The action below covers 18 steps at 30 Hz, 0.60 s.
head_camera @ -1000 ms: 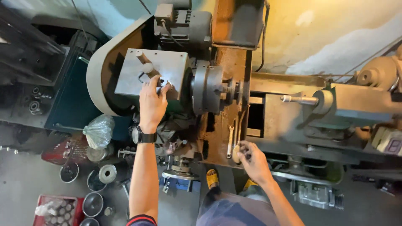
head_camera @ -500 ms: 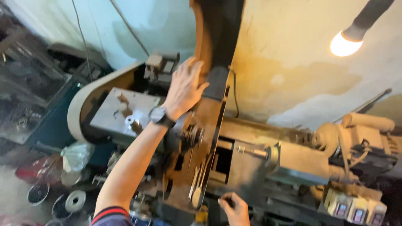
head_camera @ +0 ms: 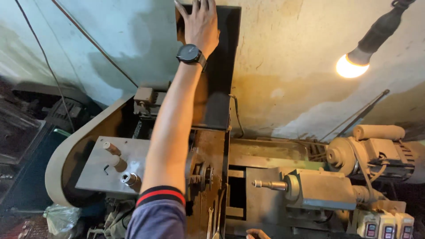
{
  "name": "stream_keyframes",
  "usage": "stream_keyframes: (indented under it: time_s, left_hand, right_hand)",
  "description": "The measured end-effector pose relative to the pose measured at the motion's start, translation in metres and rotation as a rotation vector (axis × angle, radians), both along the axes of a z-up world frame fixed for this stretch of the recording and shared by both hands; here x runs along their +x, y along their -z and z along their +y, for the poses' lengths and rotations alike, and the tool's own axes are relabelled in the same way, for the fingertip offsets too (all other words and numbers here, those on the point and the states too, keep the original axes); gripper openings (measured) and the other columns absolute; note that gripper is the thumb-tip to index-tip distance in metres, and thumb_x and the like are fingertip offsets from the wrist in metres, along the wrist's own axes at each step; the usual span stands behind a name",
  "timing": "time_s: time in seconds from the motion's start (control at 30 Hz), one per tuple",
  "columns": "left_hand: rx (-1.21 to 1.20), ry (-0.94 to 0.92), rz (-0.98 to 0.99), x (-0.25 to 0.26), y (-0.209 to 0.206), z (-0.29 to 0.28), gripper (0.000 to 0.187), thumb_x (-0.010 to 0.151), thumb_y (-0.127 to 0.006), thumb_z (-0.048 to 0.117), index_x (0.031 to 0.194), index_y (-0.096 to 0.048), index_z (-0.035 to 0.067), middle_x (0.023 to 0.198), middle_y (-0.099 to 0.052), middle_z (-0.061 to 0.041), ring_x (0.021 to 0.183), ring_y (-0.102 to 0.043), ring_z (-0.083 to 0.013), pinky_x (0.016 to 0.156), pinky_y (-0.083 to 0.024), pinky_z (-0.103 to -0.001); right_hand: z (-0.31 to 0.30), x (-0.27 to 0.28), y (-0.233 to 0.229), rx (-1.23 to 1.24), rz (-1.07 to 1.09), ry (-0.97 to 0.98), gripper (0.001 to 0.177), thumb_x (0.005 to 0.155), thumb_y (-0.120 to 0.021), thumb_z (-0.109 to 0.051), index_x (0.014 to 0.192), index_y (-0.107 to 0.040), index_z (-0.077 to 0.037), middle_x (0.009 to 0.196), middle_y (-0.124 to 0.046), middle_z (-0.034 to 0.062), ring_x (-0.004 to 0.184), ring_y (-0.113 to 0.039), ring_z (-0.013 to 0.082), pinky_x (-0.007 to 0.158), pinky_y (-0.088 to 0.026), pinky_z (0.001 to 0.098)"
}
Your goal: The person operates a metal lathe by tightening a chuck with a wrench, adjusting the machine's controls, and wiping a metal part with a cloth. They repeatedly insert the part into the chuck and secure it while manipulating the machine's levers and switches.
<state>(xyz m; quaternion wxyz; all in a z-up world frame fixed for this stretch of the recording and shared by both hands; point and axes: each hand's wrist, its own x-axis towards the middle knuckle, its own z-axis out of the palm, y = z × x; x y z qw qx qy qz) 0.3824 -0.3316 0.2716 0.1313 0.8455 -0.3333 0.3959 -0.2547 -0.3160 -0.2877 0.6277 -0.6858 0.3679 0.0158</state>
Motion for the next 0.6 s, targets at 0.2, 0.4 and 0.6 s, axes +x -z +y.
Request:
stream_keyframes:
  time_s: [0.2,0.4,0.6]
  left_hand:
    - [-0.143,0.148,-0.166,-0.109,-0.027,0.089,0.083,0.085,-0.089,0.028,0.150,-0.044,0.002,0.146,-0.051,-0.018,0.138,-0.046,-0.0382,0.116,-0.019,-0.074]
    - [-0.085,0.193,-0.036,-0.296,-0.018,0.243,0.058,0.094,-0.082,0.014,0.146,-0.055,0.013,0.141,-0.059,-0.011,0.135,-0.052,-0.0294,0.126,-0.017,-0.065]
    - [-0.122,-0.040,0.390,-0.427,0.069,0.325,0.120,0.051,-0.077,0.016,0.158,-0.024,0.007,0.162,-0.013,-0.037,0.151,-0.018,-0.0565,0.121,-0.009,-0.076]
  right_hand:
    - [0.025,0.005,-0.043,0.077,0.167,-0.045,0.025,0.090,-0.077,-0.020,0.107,-0.078,-0.002,0.072,-0.074,0.0095,0.066,-0.068,0.0134,0.066,-0.055,0.0282]
    - [0.059,0.032,-0.167,0.111,0.008,-0.140,0.027,0.092,-0.072,-0.020,0.110,-0.075,-0.001,0.078,-0.071,0.0102,0.073,-0.065,0.0122,0.067,-0.053,0.0318]
    - [0.061,0.031,-0.245,-0.145,-0.158,-0.351,0.023,0.090,-0.071,-0.018,0.105,-0.072,-0.002,0.089,-0.079,0.0073,0.084,-0.071,0.0119,0.077,-0.056,0.0295]
